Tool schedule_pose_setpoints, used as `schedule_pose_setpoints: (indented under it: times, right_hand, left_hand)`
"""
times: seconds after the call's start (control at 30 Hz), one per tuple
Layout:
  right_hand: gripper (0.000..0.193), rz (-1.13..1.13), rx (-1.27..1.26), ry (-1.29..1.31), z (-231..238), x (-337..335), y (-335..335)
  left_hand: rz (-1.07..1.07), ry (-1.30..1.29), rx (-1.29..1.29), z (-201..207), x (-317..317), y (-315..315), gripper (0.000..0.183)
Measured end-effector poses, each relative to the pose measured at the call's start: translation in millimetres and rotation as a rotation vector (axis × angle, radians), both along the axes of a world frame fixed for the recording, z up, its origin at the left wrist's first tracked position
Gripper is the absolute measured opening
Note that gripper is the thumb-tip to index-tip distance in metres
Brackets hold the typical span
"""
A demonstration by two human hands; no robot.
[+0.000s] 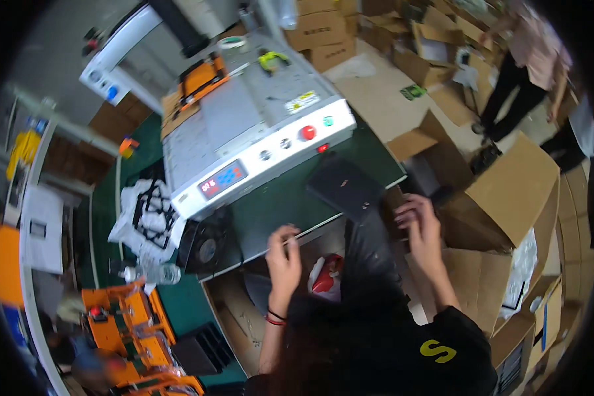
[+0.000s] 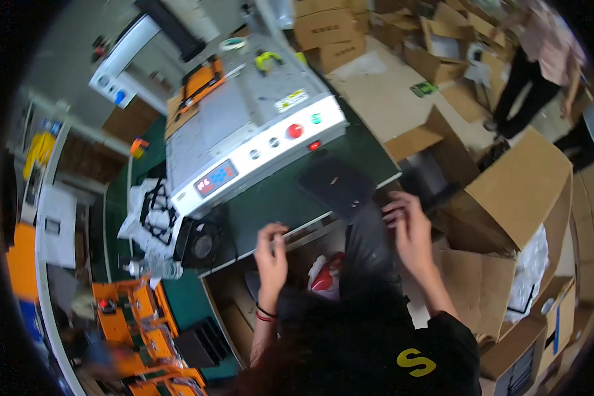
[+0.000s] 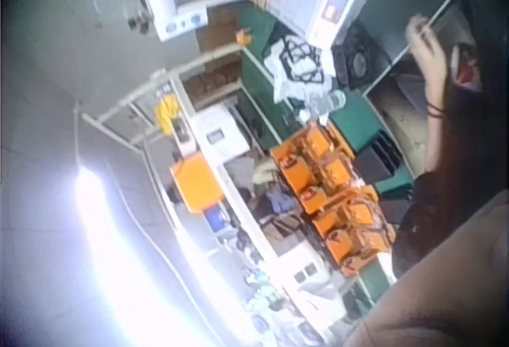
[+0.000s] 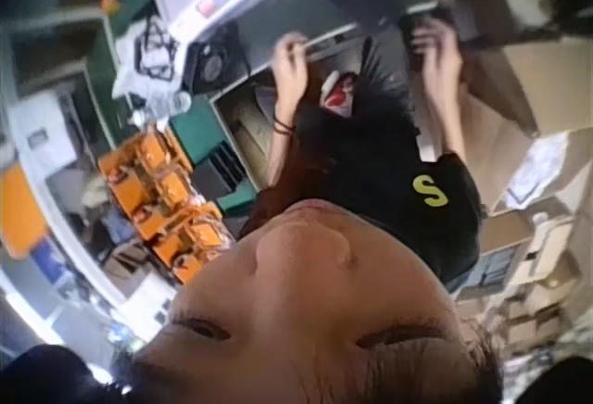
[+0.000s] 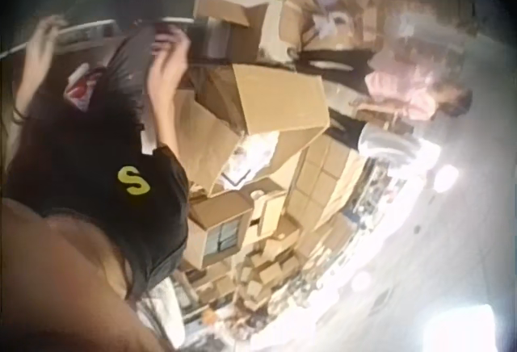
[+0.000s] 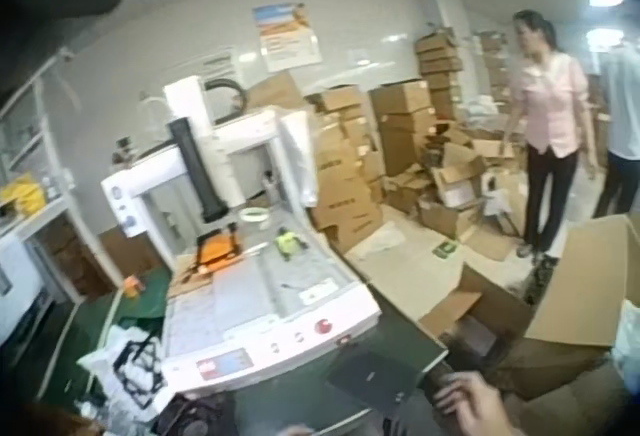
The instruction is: The person assembles black rectangular electronic devices by placing them into a black plastic frame and securing them using a manual press machine. They repeatedly pick up a device and a frame, align them, press them together, and then place the finished unit into a cardboard box.
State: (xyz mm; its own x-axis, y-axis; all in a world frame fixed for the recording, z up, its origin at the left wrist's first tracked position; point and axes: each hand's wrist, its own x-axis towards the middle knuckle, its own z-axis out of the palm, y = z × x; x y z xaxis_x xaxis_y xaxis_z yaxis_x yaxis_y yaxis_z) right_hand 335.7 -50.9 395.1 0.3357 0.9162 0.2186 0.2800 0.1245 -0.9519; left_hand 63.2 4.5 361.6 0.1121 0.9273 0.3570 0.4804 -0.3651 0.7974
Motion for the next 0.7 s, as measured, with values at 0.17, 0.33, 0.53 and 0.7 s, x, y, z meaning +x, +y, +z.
schedule_pose_setpoints:
  times: [0.17, 0.33, 0.53, 0.7]
  right_hand:
    - [0.015, -0.668, 0.253, -0.528, 37, 112, -69]
    - [0.012, -1.072, 0.1, -0.488, 15, 242, -135]
    - [0.043, -0.468, -0.893, -0.69, -186, 365, -198]
    - [0.03, -0.668, -1.029, -1.194, -151, 332, -189]
  left_hand:
    - [-0.066, -0.282, -0.021, -19, 13, 80, 0.023]
    - [0.013, -0.277, -0.039, -48, 2, 98, 0.024]
    - [-0.072, -0.202, -0.01, -55, 19, 104, 0.026]
    - [-0.01, -0.131, 0.022, -57, 0, 102, 0.028]
